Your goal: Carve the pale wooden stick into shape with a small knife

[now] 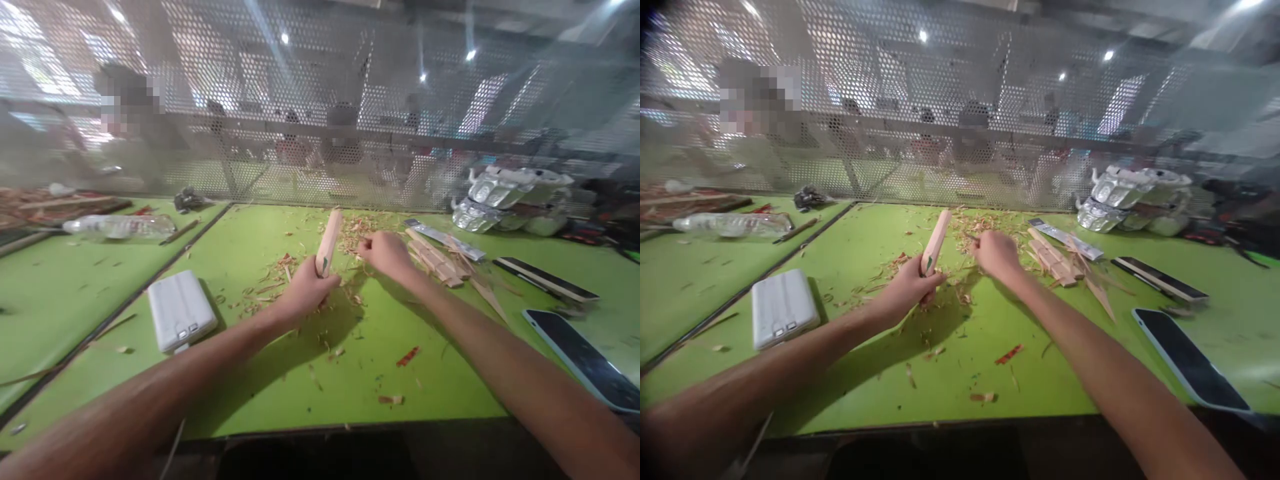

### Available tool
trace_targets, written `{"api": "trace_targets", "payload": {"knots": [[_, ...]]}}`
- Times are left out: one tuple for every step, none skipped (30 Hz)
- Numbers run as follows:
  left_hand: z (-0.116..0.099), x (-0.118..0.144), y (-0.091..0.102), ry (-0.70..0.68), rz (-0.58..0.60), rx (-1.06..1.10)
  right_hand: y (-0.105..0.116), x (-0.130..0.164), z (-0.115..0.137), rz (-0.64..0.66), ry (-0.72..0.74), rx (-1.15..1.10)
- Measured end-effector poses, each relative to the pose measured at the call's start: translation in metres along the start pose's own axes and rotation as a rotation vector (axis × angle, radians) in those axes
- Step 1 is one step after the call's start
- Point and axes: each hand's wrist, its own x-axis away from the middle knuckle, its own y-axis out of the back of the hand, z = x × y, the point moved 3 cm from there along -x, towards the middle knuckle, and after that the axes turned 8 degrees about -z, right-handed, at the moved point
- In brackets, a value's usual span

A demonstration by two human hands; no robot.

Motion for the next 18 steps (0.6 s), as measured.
{"api": "trace_targets", "payload": {"knots": [[0.0, 0.0, -0.001, -0.013, -0.002, 0.003, 0.0, 0.009, 0.017, 0.026, 0.082, -0.05], [0.0, 0.001, -0.002, -0.027, -0.008, 0.002, 0.0, 0.017, 0.032, 0.029, 0.144, -0.045], [-0.001, 0.002, -0.003, -0.045, -0.015, -0.003, 0.0, 0.024, 0.044, 0.019, 0.177, 0.018], [-0.002, 0.002, -0.004, -0.064, -0.019, -0.007, 0.001, 0.029, 0.052, 0.005, 0.2, 0.075], [-0.003, 0.003, -0.005, -0.08, -0.019, -0.009, 0.001, 0.033, 0.057, -0.006, 0.216, 0.136], [-0.003, 0.004, -0.005, -0.092, -0.018, -0.015, 0.0, 0.036, 0.059, -0.017, 0.228, 0.185], [-0.004, 0.004, -0.006, -0.099, -0.012, -0.024, -0.001, 0.037, 0.059, -0.028, 0.24, 0.216], [-0.004, 0.004, -0.006, -0.102, -0.006, -0.035, -0.002, 0.039, 0.058, -0.037, 0.25, 0.234], [-0.004, 0.004, -0.006, -0.101, -0.002, -0.049, -0.004, 0.04, 0.056, -0.046, 0.26, 0.244], [-0.004, 0.005, -0.006, -0.1, -0.005, -0.064, -0.006, 0.041, 0.054, -0.053, 0.268, 0.248], [-0.004, 0.005, -0.006, -0.099, -0.01, -0.078, -0.008, 0.043, 0.052, -0.055, 0.278, 0.247], [-0.005, 0.006, -0.006, -0.099, -0.013, -0.087, -0.01, 0.044, 0.051, -0.049, 0.286, 0.243], [-0.005, 0.007, -0.006, -0.097, -0.014, -0.091, -0.012, 0.046, 0.05, -0.042, 0.29, 0.238], [-0.006, 0.008, -0.007, -0.097, -0.012, -0.093, -0.013, 0.046, 0.05, -0.04, 0.291, 0.234], [-0.007, 0.009, -0.007, -0.101, -0.01, -0.093, -0.015, 0.046, 0.05, -0.045, 0.285, 0.233], [-0.008, 0.01, -0.007, -0.107, -0.011, -0.092, -0.015, 0.046, 0.05, -0.054, 0.278, 0.234], [-0.008, 0.01, -0.007, -0.112, -0.014, -0.091, -0.015, 0.044, 0.051, -0.066, 0.271, 0.237], [-0.009, 0.01, -0.007, -0.111, -0.019, -0.09, -0.015, 0.043, 0.051, -0.08, 0.27, 0.241]]}}
